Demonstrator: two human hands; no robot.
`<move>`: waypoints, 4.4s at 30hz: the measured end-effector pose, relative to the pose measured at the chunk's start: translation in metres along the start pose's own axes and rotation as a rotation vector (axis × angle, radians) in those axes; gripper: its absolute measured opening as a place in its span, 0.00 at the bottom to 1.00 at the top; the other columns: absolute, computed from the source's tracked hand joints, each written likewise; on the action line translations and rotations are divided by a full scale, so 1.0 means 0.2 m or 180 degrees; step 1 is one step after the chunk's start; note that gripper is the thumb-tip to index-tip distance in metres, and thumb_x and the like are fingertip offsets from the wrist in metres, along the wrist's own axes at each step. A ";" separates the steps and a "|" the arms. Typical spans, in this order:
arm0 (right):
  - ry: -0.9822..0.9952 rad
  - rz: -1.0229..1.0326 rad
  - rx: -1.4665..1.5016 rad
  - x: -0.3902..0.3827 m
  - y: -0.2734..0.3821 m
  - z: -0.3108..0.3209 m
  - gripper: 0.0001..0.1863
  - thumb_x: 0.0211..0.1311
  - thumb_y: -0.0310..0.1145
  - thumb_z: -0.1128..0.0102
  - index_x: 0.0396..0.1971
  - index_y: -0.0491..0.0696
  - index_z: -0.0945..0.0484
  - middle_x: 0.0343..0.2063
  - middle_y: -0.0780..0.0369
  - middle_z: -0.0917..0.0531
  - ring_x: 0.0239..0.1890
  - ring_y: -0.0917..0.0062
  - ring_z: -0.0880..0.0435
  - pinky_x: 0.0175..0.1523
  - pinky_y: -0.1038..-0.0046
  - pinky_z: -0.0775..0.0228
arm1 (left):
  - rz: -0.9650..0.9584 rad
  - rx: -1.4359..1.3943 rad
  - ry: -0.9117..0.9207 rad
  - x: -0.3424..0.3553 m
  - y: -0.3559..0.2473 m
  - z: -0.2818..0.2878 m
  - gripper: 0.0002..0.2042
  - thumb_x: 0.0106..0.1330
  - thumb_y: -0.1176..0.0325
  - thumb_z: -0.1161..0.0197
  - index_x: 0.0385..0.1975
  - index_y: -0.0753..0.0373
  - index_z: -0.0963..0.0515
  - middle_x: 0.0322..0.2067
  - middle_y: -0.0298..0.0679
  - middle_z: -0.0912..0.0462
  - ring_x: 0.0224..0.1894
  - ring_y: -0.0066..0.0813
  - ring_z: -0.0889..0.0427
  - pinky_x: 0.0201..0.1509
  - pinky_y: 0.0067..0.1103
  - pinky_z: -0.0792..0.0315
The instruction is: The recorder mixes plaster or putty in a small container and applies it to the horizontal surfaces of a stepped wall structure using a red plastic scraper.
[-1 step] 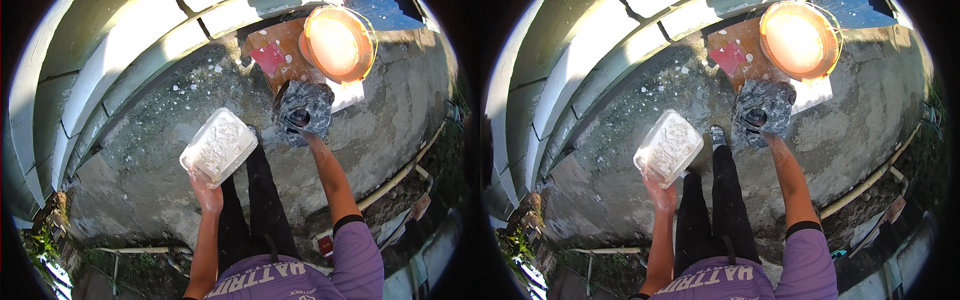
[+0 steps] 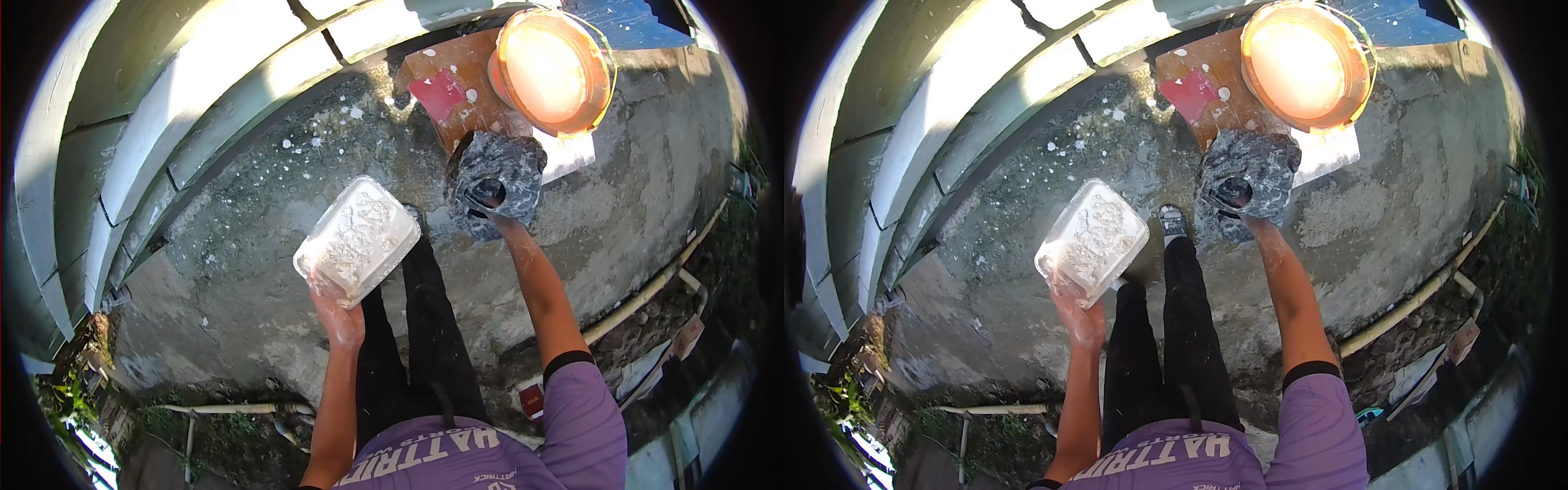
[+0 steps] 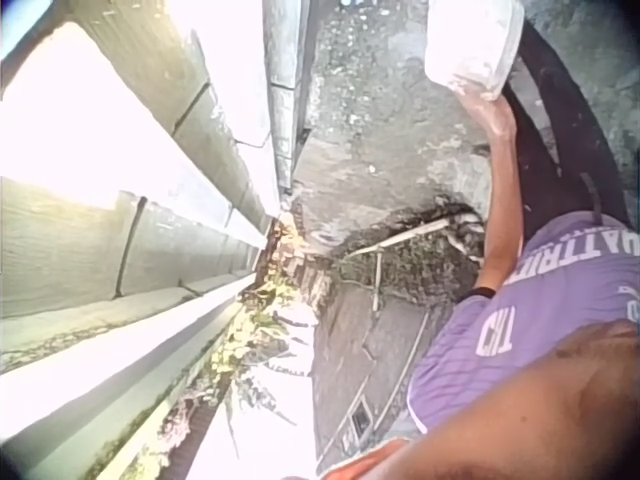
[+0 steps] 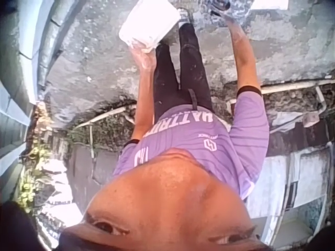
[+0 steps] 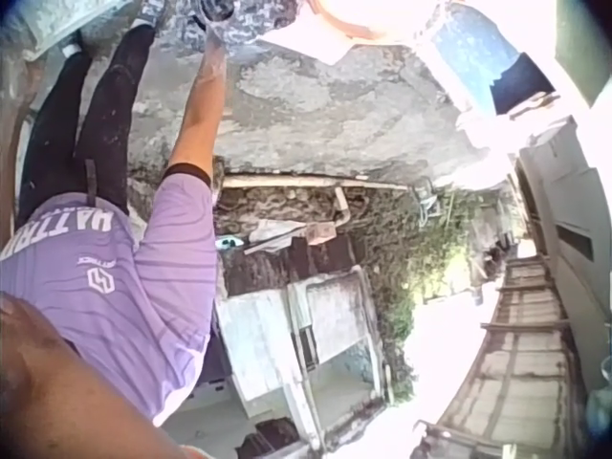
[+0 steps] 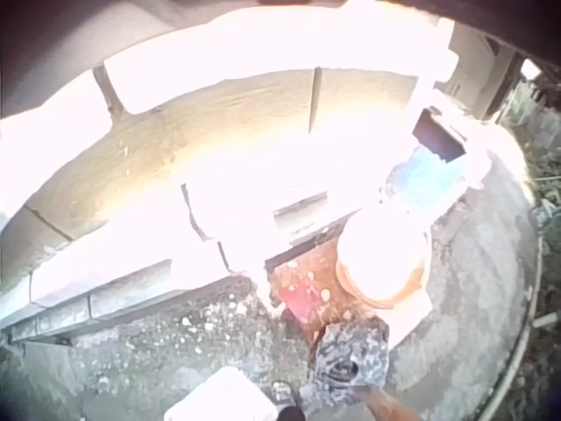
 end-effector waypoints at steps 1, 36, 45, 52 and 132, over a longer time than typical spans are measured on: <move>-0.0057 0.0019 0.0005 -0.01 0.01 -0.01 0.33 0.46 0.40 0.30 0.55 0.51 0.32 0.53 0.57 0.28 0.57 0.64 0.31 0.62 0.67 0.41 | -0.0026 -0.0009 -0.0052 0.00 0.00 0.01 0.27 0.71 0.49 0.60 0.63 0.60 0.47 0.62 0.37 0.40 0.63 0.32 0.40 0.66 0.30 0.44; -0.0567 -0.0173 -0.0122 0.06 0.01 -0.20 0.35 0.52 0.47 0.35 0.58 0.48 0.35 0.58 0.57 0.33 0.61 0.65 0.36 0.65 0.68 0.47 | -0.0072 0.0094 0.0099 -0.02 -0.01 -0.02 0.27 0.72 0.49 0.61 0.64 0.60 0.48 0.61 0.38 0.39 0.62 0.33 0.38 0.65 0.30 0.41; -0.0262 -0.0118 0.0597 0.04 -0.09 -0.23 0.34 0.58 0.46 0.41 0.61 0.48 0.39 0.61 0.57 0.37 0.64 0.67 0.42 0.68 0.70 0.53 | -0.0149 -0.0011 0.0369 -0.09 -0.06 0.03 0.28 0.72 0.48 0.64 0.63 0.62 0.47 0.62 0.39 0.40 0.63 0.33 0.39 0.66 0.30 0.44; -0.0515 -0.1661 0.1935 -0.38 0.20 -0.25 0.21 0.54 0.25 0.39 0.49 0.38 0.28 0.49 0.55 0.24 0.51 0.67 0.26 0.59 0.70 0.36 | 0.0007 -0.0251 0.0296 -0.19 -0.17 0.16 0.26 0.73 0.50 0.65 0.62 0.64 0.44 0.60 0.41 0.37 0.62 0.33 0.37 0.66 0.29 0.43; -0.0957 0.1026 -0.0079 -1.10 1.96 0.02 0.16 0.48 0.24 0.46 0.41 0.48 0.26 0.39 0.55 0.24 0.36 0.63 0.23 0.36 0.65 0.31 | -0.0661 -0.0781 0.1026 -0.75 -0.81 1.05 0.25 0.72 0.53 0.62 0.62 0.64 0.42 0.60 0.43 0.36 0.62 0.38 0.37 0.65 0.33 0.44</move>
Point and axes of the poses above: each hand's wrist, its own x-axis towards the middle knuckle, its own z-axis out of the back of the hand, y = z × x, the point moved 8 cm from there along x, towards the middle knuckle
